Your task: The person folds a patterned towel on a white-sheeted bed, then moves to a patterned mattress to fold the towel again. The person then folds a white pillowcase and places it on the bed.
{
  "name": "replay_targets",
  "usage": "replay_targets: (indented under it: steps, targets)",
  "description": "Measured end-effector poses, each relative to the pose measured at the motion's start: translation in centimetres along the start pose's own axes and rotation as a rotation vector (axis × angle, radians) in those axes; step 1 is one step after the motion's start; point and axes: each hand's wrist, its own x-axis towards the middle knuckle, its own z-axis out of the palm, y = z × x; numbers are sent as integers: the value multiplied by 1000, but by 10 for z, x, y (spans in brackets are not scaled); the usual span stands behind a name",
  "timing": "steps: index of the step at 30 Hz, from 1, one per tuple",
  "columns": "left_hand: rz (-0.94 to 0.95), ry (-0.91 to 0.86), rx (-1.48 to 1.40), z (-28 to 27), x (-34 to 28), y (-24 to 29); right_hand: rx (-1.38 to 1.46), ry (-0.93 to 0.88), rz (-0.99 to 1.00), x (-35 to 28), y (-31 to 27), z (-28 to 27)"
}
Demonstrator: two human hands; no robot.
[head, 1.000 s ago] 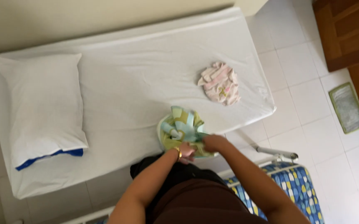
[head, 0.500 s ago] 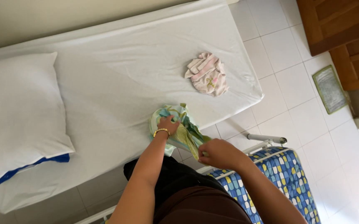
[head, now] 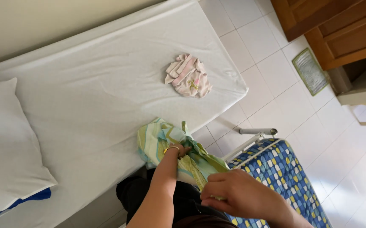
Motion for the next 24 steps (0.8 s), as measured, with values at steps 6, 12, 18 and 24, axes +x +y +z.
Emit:
replay_targets:
  steps: [6,12,18,24]
  targets:
    - [-96,676,-803,21,-2,-50,215,227,310,-6,112,47]
    - [229,715,-1287,-23,-167,-5,56,168,616,79,219,161]
    - [403,557,-1347,-22,-169,-50,148,424,353,107,232,195]
    - [202,961,-738,-102,-169,-129,-168,471,-172,95,163,136]
